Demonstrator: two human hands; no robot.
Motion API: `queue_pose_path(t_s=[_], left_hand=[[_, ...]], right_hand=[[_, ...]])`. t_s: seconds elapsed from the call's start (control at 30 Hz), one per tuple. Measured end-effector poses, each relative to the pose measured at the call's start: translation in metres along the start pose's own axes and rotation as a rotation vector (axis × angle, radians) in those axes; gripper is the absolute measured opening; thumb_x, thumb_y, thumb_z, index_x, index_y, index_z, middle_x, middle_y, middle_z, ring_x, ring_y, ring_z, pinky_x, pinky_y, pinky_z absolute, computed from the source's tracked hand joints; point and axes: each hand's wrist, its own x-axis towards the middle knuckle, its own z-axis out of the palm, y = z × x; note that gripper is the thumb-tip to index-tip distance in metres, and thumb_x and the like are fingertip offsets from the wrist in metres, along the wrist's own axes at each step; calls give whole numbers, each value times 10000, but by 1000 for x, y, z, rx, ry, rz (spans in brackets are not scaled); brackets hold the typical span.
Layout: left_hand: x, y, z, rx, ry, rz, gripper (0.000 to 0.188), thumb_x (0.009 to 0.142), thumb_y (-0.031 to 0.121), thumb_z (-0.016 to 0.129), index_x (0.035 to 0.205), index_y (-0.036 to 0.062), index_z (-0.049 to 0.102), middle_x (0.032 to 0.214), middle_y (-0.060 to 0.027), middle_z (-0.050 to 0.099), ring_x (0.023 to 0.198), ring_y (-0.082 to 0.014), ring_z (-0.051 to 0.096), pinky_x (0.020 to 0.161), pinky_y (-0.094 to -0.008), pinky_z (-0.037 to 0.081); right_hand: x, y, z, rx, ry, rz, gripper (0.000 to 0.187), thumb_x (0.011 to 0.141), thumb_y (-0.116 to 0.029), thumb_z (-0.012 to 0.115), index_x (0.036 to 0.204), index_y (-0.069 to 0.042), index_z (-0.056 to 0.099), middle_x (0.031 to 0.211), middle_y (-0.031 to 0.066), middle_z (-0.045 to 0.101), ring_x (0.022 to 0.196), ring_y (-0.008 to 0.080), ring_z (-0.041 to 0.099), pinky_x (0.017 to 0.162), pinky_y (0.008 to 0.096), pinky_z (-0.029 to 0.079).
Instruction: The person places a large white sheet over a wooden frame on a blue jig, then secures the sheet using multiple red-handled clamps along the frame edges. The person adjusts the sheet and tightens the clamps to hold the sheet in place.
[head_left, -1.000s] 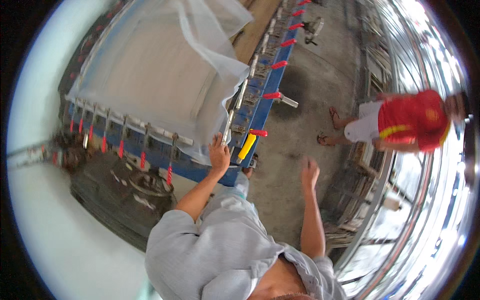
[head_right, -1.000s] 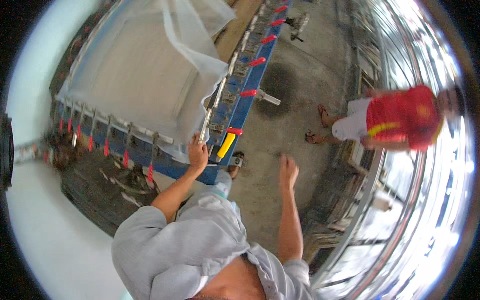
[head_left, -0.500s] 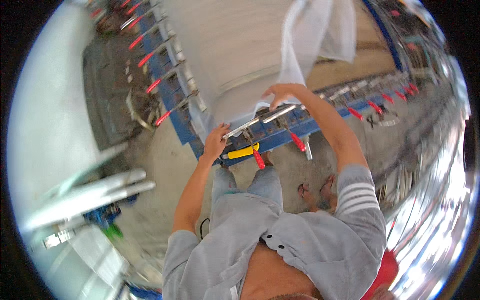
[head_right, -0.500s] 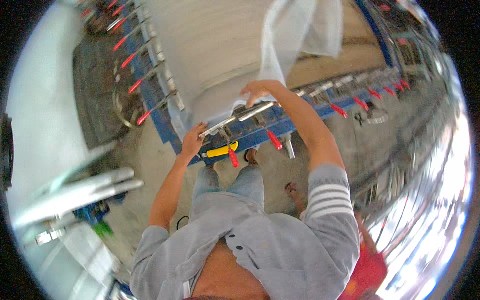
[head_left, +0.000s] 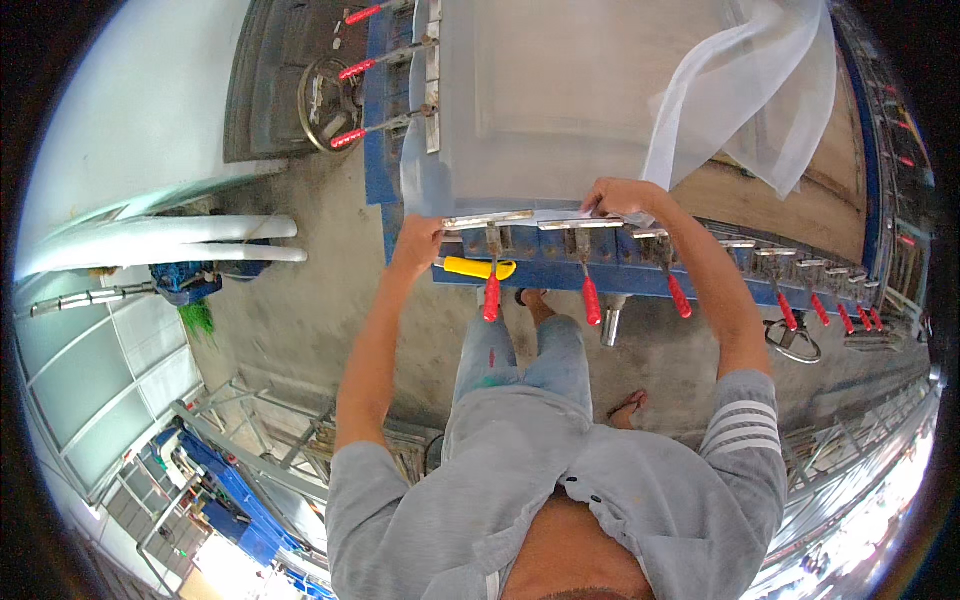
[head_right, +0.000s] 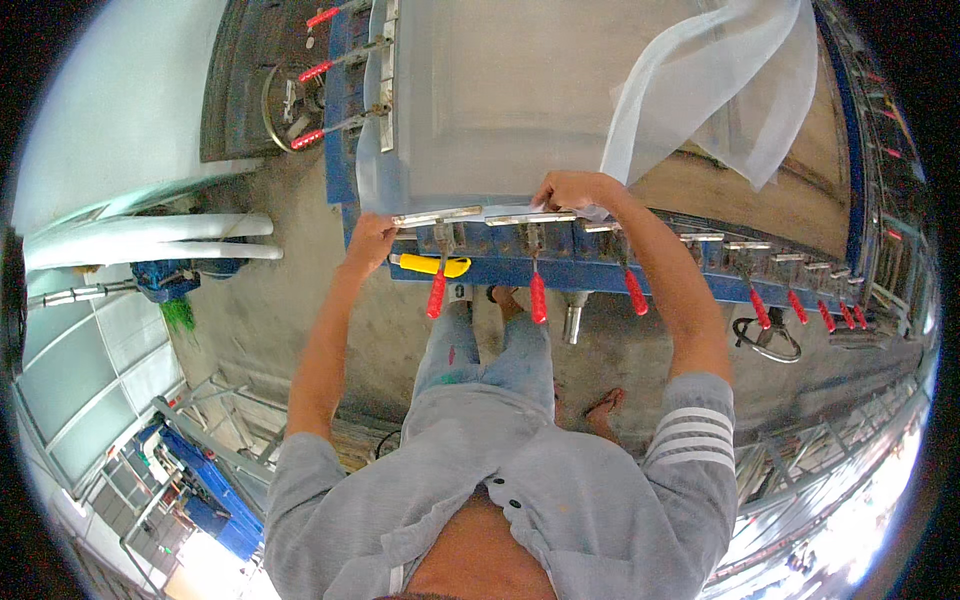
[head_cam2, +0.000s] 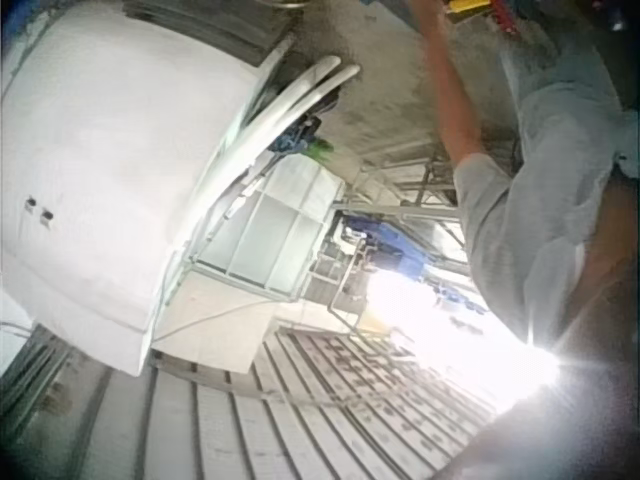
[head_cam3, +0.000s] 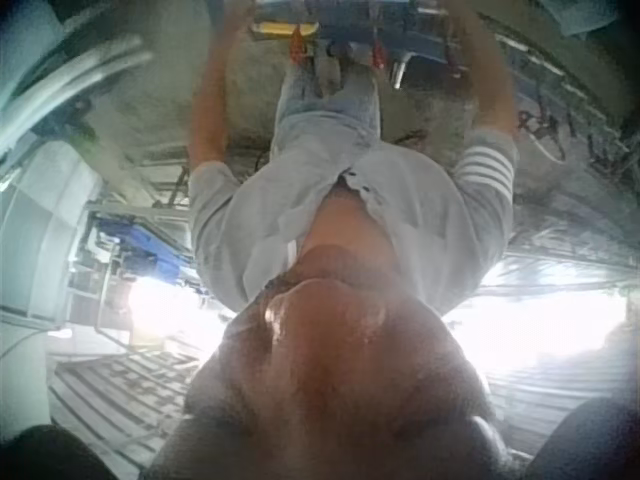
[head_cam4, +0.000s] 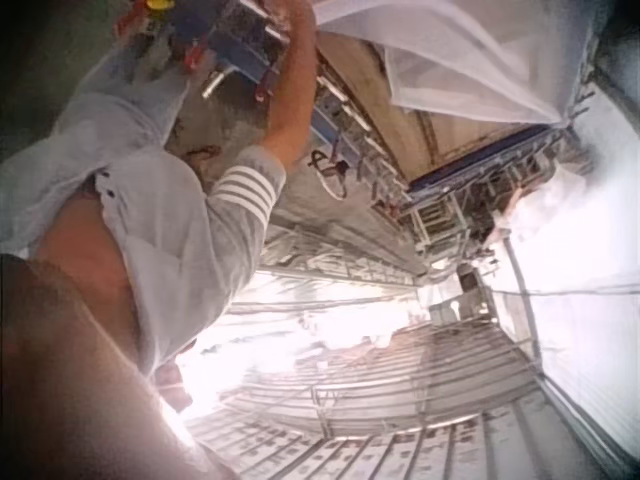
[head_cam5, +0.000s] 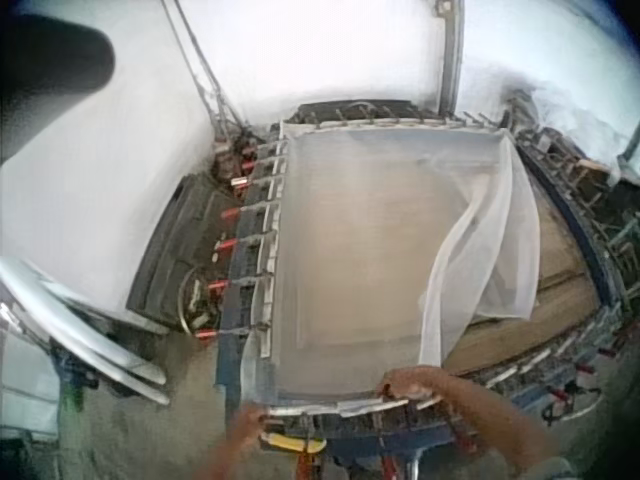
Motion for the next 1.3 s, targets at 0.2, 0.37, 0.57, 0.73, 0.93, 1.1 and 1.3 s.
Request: queue_pose_path(t_s=[0.2, 0.37, 0.57, 0.73, 0.93, 1.1, 1.3], left_hand=[[-7, -13, 5, 52, -39, 245, 191, 669, 53, 617, 816, 151, 690, 846, -10, 646, 937, -249, 545, 800, -439, 374], [-2, 8, -12, 80, -46, 72, 218, 662, 40, 653, 828, 172, 703, 915, -1, 654, 1042, -263, 515, 899, -465, 337], [-8, 18, 0, 336, -103, 50, 189, 736, 101, 608, 873, 177, 714, 1037, -68, 603, 1110, -267, 471, 917, -484, 320], [-8, 25, -2, 372, -118, 60, 271, 732, 93, 590, 987, 118, 677, 1149, -120, 499, 1164, -306, 431, 940, -500, 312], [-19, 100, -52, 8, 436, -374, 266, 754, 216, 659, 964, 58, 611, 1020, -119, 541, 1033, -272, 507, 862, -437, 384], [-25, 173, -8, -1298, -180, -1127, 292, 858, 290, 618, 911, 28, 502, 771, -73, 538, 663, -177, 547, 557, -327, 432], [-62, 164, 71, -607, 27, -746, 200, 859, 174, 562, 947, 29, 457, 663, -162, 559, 605, -348, 558, 554, -450, 440]], right_hand=[[10, -4, -10, -255, -255, 16, 434, 664, -70, 541, 1080, -48, 660, 984, 153, 683, 862, 249, 636, 766, 367, 492], [9, 2, -13, -57, -262, 200, 464, 643, -43, 509, 1081, -50, 660, 966, 135, 691, 865, 242, 636, 763, 357, 491], [-10, -40, -17, -97, -210, 102, 478, 645, -35, 476, 1086, -64, 660, 959, 142, 689, 831, 238, 634, 737, 350, 488], [-3, -13, -3, -108, -102, 133, 374, 670, -47, 519, 1005, -41, 687, 897, 150, 698, 769, 214, 646, 718, 355, 504], [-12, -28, -6, -4, -41, 143, 388, 659, 12, 487, 990, -10, 689, 840, 140, 699, 713, 195, 622, 656, 314, 487], [-8, -28, -8, 32, -87, 186, 372, 670, 13, 504, 993, -10, 687, 854, 153, 697, 737, 205, 628, 677, 320, 488], [-5, -15, 2, 25, 2, 114, 334, 703, -3, 521, 996, -9, 681, 859, 149, 698, 756, 233, 632, 706, 338, 488]])
